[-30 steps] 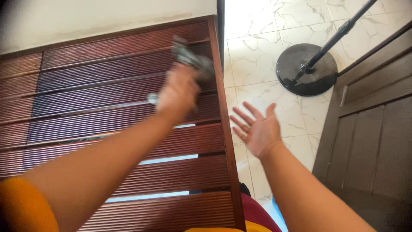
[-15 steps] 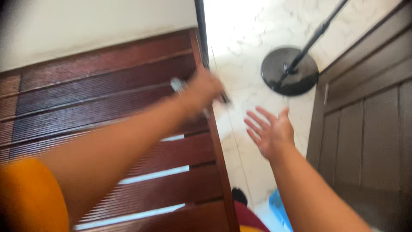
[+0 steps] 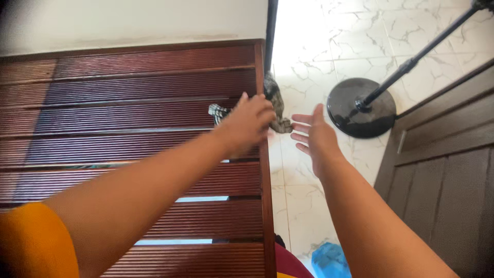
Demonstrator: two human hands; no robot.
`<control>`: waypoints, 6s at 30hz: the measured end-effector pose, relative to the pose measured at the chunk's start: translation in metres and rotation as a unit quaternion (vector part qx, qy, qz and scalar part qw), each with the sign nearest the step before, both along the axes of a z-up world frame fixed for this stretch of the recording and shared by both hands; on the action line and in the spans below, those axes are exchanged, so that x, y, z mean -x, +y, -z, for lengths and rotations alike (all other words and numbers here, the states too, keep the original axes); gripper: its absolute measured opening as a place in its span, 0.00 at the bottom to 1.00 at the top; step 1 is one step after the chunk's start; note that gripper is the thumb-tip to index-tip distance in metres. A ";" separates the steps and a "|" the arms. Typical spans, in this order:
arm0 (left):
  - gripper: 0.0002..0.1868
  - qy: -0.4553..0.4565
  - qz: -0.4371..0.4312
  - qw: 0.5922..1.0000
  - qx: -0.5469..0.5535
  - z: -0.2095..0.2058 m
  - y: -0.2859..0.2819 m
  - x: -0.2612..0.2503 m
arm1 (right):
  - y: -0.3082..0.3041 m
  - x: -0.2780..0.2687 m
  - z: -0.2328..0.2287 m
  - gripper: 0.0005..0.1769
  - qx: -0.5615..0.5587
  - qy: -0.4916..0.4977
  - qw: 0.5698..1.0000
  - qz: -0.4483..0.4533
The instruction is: The person cleans a wooden slatted table by hand using a cloth, wiping across the surface in a back-and-forth motion.
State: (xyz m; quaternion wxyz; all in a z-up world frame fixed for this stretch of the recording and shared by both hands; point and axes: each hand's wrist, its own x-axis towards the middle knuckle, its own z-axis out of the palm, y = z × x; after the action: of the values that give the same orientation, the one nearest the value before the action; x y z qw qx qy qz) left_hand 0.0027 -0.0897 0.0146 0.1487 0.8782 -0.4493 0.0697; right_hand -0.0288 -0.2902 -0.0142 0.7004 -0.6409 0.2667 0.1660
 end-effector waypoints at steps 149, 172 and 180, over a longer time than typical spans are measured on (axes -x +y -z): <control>0.10 0.184 0.136 0.972 0.047 -0.007 0.003 0.203 | -0.002 0.019 -0.026 0.50 0.278 -0.085 0.935 -0.201; 0.27 0.126 0.022 0.988 -0.082 0.017 0.017 0.102 | -0.012 0.041 0.013 0.58 0.110 -0.074 0.988 -0.081; 0.21 0.033 0.059 0.898 -0.434 -0.009 -0.044 0.036 | -0.030 0.052 0.025 0.59 0.110 -0.061 0.991 -0.049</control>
State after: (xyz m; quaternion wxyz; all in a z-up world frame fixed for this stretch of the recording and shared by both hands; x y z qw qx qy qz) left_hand -0.0336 -0.1336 0.0238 -0.2286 0.8294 -0.4804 -0.1704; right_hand -0.0804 -0.3207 -0.0397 0.6313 -0.7355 0.2088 0.1302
